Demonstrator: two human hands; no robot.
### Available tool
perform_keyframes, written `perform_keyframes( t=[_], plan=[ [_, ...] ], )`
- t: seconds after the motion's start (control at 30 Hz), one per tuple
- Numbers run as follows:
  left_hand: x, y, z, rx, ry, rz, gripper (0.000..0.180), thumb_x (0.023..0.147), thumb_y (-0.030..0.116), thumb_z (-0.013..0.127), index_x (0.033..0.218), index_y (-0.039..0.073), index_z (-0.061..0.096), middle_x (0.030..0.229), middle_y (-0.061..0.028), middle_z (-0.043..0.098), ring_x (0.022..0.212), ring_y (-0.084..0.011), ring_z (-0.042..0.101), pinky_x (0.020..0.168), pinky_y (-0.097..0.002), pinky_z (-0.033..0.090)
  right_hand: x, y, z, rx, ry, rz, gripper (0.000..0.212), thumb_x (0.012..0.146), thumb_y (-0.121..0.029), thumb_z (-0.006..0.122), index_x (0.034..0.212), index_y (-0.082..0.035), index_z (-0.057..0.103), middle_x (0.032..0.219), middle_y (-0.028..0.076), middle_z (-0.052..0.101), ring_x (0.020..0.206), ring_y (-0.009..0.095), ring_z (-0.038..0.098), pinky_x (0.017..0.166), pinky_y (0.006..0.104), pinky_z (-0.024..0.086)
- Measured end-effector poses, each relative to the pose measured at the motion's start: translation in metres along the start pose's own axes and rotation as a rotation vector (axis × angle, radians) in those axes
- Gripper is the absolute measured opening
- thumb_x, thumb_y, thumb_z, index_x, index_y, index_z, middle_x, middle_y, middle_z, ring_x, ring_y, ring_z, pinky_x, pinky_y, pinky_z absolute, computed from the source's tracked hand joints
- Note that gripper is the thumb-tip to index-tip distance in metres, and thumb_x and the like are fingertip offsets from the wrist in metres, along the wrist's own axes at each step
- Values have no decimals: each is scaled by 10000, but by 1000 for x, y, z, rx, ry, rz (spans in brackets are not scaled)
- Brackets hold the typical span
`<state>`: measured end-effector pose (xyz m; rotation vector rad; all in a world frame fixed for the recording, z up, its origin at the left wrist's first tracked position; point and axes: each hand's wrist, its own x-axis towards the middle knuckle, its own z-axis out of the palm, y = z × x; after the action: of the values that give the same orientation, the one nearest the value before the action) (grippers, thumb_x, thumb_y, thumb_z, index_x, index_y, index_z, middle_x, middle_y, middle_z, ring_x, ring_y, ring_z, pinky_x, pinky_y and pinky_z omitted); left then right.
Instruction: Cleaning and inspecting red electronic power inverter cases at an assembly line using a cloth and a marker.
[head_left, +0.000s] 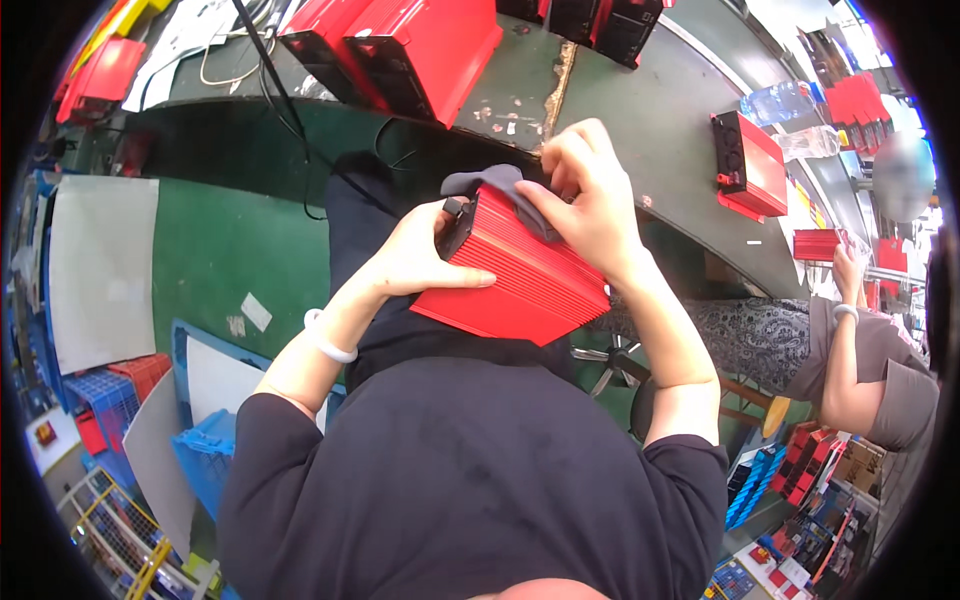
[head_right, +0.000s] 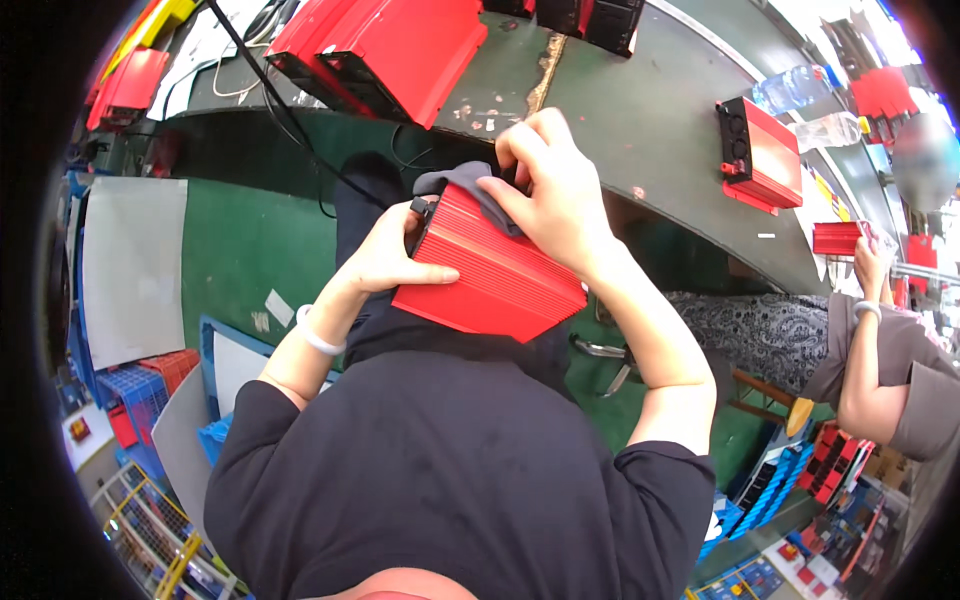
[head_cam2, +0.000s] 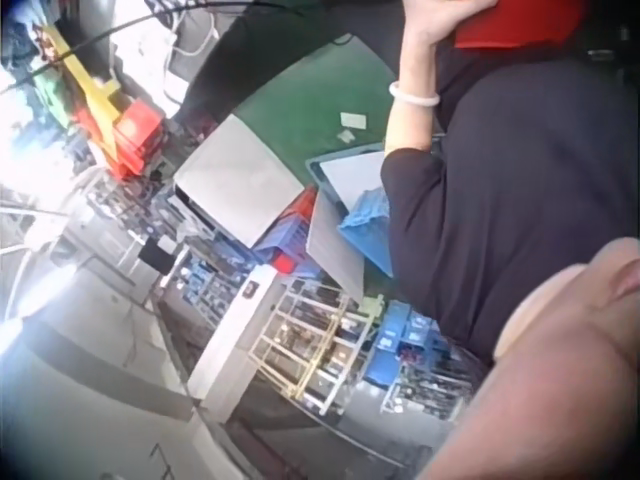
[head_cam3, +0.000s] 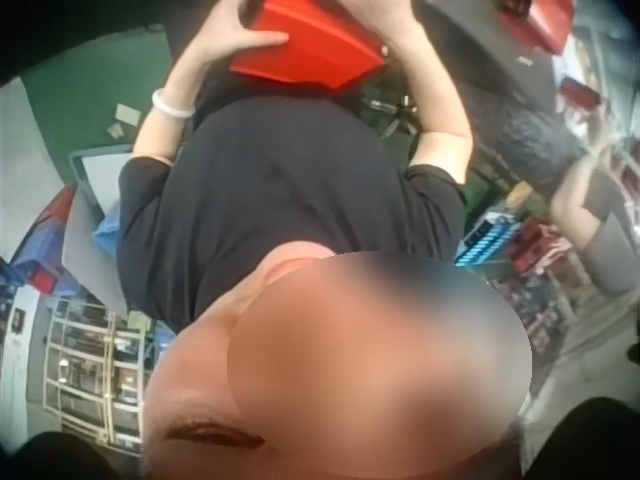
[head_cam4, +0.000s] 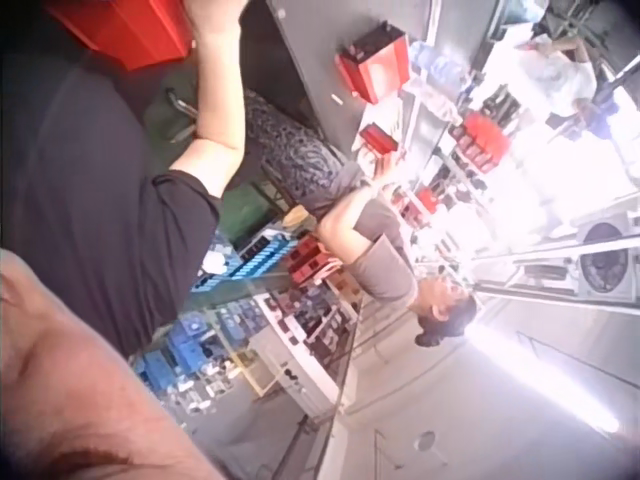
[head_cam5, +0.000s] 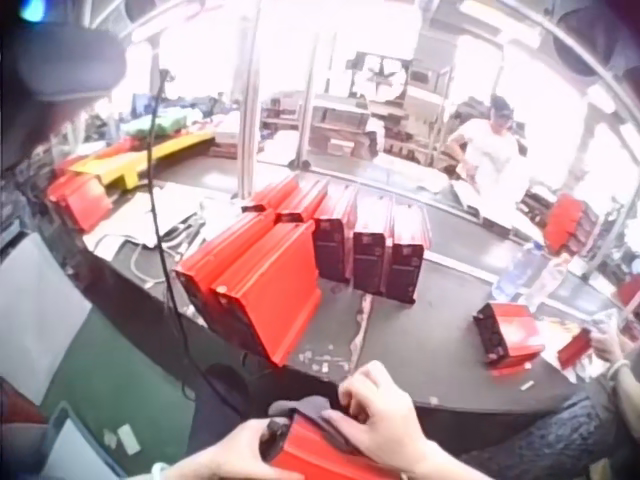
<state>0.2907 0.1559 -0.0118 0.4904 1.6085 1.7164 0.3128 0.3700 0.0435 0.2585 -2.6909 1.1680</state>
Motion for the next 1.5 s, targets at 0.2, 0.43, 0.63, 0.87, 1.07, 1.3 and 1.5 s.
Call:
perform_keyframes(
  t=[0.2, 0.43, 0.63, 0.87, 1.07, 1.3, 1.5],
  plan=[
    [-13, -12, -9, -49, -26, 13, 585, 639, 134, 846, 1129, 10, 553, 1082, -83, 624, 1019, -156, 577, 937, -324, 463, -6, -7, 2, -33, -224, -265, 246, 715, -110, 719, 873, -9, 558, 882, 137, 556, 808, 300, 565, 732, 345, 473],
    [-17, -31, -9, 248, 65, 91, 611, 629, 328, 842, 1084, 9, 587, 1033, -112, 657, 969, -213, 621, 893, -322, 470, -15, 41, 22, 723, -196, 409, 135, 909, -15, 535, 1038, -43, 506, 888, -5, 533, 835, 62, 494, 764, 207, 410],
    [-33, -42, -4, 231, 133, 97, 541, 638, 300, 836, 1030, 34, 574, 955, -71, 647, 908, -166, 608, 845, -312, 475, -2, 9, 34, 298, -26, -66, 174, 738, 65, 649, 832, -30, 537, 792, 29, 552, 704, 116, 533, 664, 242, 450],
    [-29, -45, -7, 285, 125, 49, 657, 640, 391, 823, 1138, 50, 562, 1010, -87, 656, 959, -192, 614, 872, -317, 468, -3, -6, 36, 14, -343, -341, 266, 679, 94, 641, 917, -17, 685, 869, 121, 605, 782, 277, 627, 700, 338, 510],
    [-10, -40, -9, 286, -21, 64, 722, 643, 401, 818, 1173, -6, 546, 1076, -130, 641, 1024, -216, 603, 915, -324, 457, 5, 13, 35, 16, -413, -336, 268, 721, 19, 624, 978, -35, 676, 935, 140, 587, 895, 319, 600, 780, 361, 506],
    [-25, -42, -13, -2, 0, -29, 581, 675, 94, 820, 1178, 3, 544, 1081, -88, 634, 1017, -151, 598, 928, -322, 472, -16, 36, 31, -135, -445, -482, 315, 750, -58, 581, 1054, -57, 663, 885, 124, 518, 849, 290, 551, 719, 378, 456],
    [-37, -49, -9, -174, 105, -130, 540, 674, 51, 798, 1153, -23, 561, 1072, -98, 647, 974, -174, 622, 891, -334, 493, -75, 81, -21, -231, -491, -217, 241, 696, -117, 627, 926, -82, 690, 846, 128, 559, 825, 324, 586, 685, 429, 482]
  ],
)
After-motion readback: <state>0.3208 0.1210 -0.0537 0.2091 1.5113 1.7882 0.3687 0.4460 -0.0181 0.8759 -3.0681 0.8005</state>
